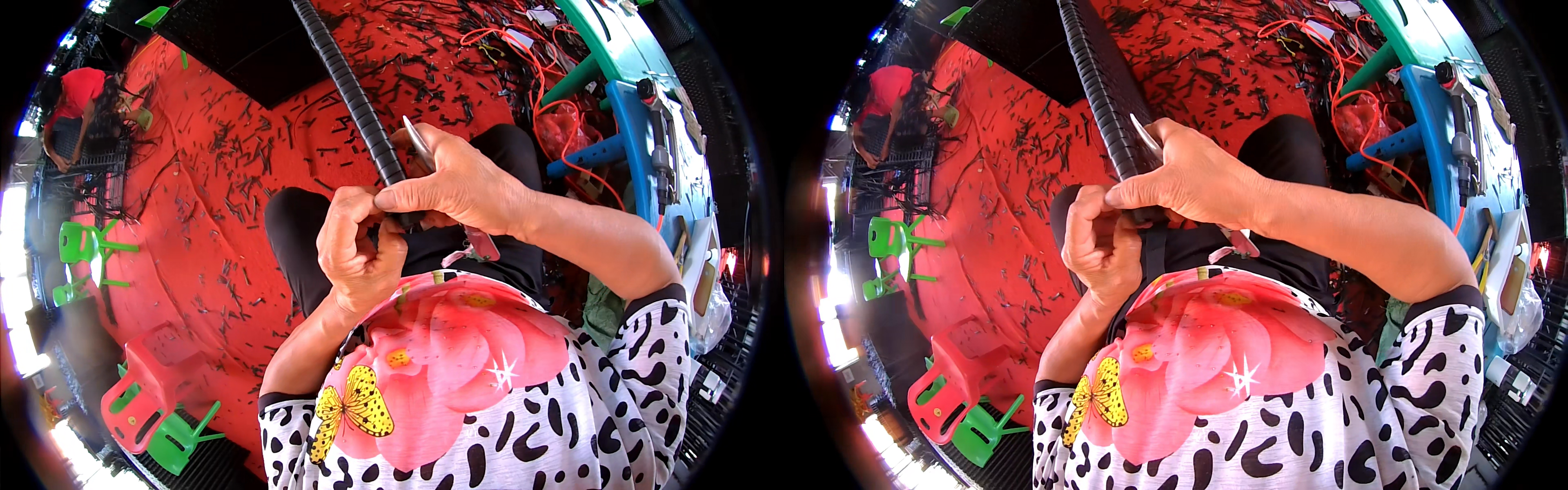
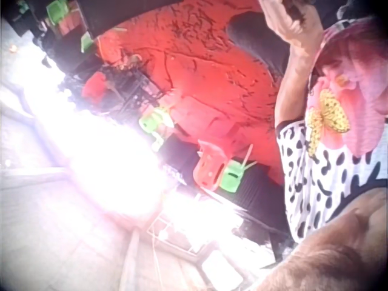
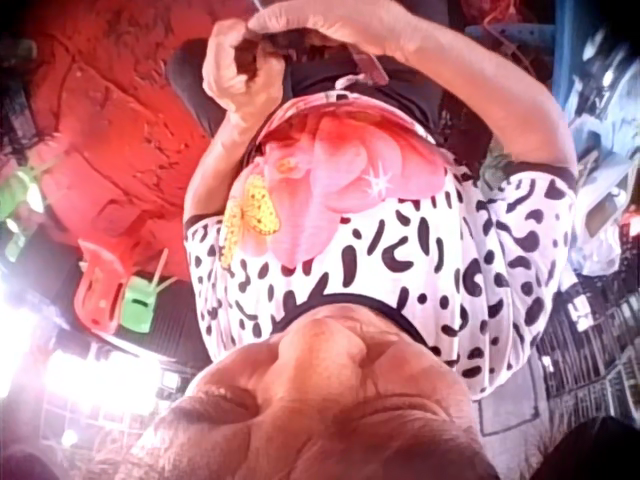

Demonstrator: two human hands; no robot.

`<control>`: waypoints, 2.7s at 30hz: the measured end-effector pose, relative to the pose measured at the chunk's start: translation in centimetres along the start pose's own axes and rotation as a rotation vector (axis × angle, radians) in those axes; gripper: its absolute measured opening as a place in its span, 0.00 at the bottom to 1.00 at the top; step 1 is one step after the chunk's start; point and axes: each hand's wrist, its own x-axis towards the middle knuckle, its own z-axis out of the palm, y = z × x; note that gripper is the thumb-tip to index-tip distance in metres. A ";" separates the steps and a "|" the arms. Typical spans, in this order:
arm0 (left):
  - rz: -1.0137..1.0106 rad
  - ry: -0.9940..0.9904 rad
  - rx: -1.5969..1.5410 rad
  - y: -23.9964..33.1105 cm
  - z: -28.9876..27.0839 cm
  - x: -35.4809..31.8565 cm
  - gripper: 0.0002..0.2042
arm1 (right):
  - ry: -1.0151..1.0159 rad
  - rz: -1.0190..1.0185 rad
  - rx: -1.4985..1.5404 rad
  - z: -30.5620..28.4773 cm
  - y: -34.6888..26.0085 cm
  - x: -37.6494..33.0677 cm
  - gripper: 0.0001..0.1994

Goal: The person sits on a red floor and uses a pair of scissors to trim the edges of a black woven mat. They hold the mat on their lap, rotate it to access different sides, and carefully cut along the perimeter to remove excess material.

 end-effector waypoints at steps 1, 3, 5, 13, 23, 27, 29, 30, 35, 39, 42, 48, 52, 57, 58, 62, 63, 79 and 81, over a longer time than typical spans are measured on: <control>-0.023 0.011 -0.037 0.0 0.1 0.0 0.13 | -0.019 0.006 -0.033 0.0 -0.2 0.1 0.25; -0.069 0.038 -0.115 0.2 0.3 -0.2 0.13 | -0.023 0.037 -0.085 0.1 -0.7 0.2 0.23; -0.082 0.010 -0.135 0.1 0.3 -0.2 0.13 | -0.022 0.062 -0.168 0.1 -1.2 0.4 0.22; -0.058 -0.022 -0.199 -0.9 0.2 -0.2 0.12 | -0.047 0.110 -0.465 0.6 -3.1 0.6 0.20; 0.061 -0.102 -0.243 -3.3 -0.8 -0.2 0.15 | -0.140 0.259 -0.541 1.2 -4.5 1.8 0.21; 0.074 -0.145 -0.236 -3.8 -0.5 -0.6 0.15 | -0.173 0.285 -0.494 0.9 -4.5 2.1 0.20; 0.138 -0.177 -0.249 -4.4 -0.6 -0.5 0.16 | -0.183 0.348 -0.502 0.6 -4.7 2.1 0.19; 0.127 -0.178 -0.264 -4.3 -0.6 -0.3 0.17 | -0.193 0.366 -0.470 0.7 -5.0 2.2 0.19; 0.125 -0.137 -0.269 -4.6 -0.3 -0.3 0.17 | -0.170 0.491 -0.512 1.9 -6.8 2.4 0.20; 0.137 -0.125 -0.265 -4.8 -0.2 -0.3 0.17 | -0.170 0.578 -0.683 3.1 -8.0 2.9 0.21; 0.141 -0.143 -0.296 -4.8 -0.3 -0.1 0.16 | -0.161 0.683 -0.844 3.3 -8.3 3.3 0.23; 0.187 -0.123 -0.274 -5.4 0.2 -0.1 0.17 | -0.206 0.645 -0.902 1.8 -7.8 3.3 0.27; 0.173 -0.142 -0.287 -5.5 0.6 0.0 0.17 | -0.122 0.584 -0.925 2.2 -7.7 2.8 0.28; 0.172 -0.152 -0.316 -5.6 1.2 0.2 0.17 | -0.034 0.322 -1.125 1.8 -6.1 2.0 0.28; 0.163 -0.154 -0.314 -5.5 1.2 0.2 0.17 | -0.010 0.364 -1.170 1.9 -6.0 2.0 0.28; 0.161 -0.169 -0.308 -5.0 1.2 0.3 0.16 | 0.008 0.577 -1.204 2.5 -7.1 2.2 0.32; 0.166 -0.164 -0.295 -5.1 1.0 0.4 0.16 | -0.045 0.473 -1.194 1.6 -6.4 2.2 0.32; 0.186 -0.282 -0.128 -1.9 -2.7 1.6 0.09 | -0.021 -0.221 -0.301 -0.4 -1.1 -2.7 0.08; 0.210 -0.295 -0.090 -1.8 -2.6 1.6 0.09 | -0.010 -0.410 -0.543 -0.1 -1.6 -2.7 0.11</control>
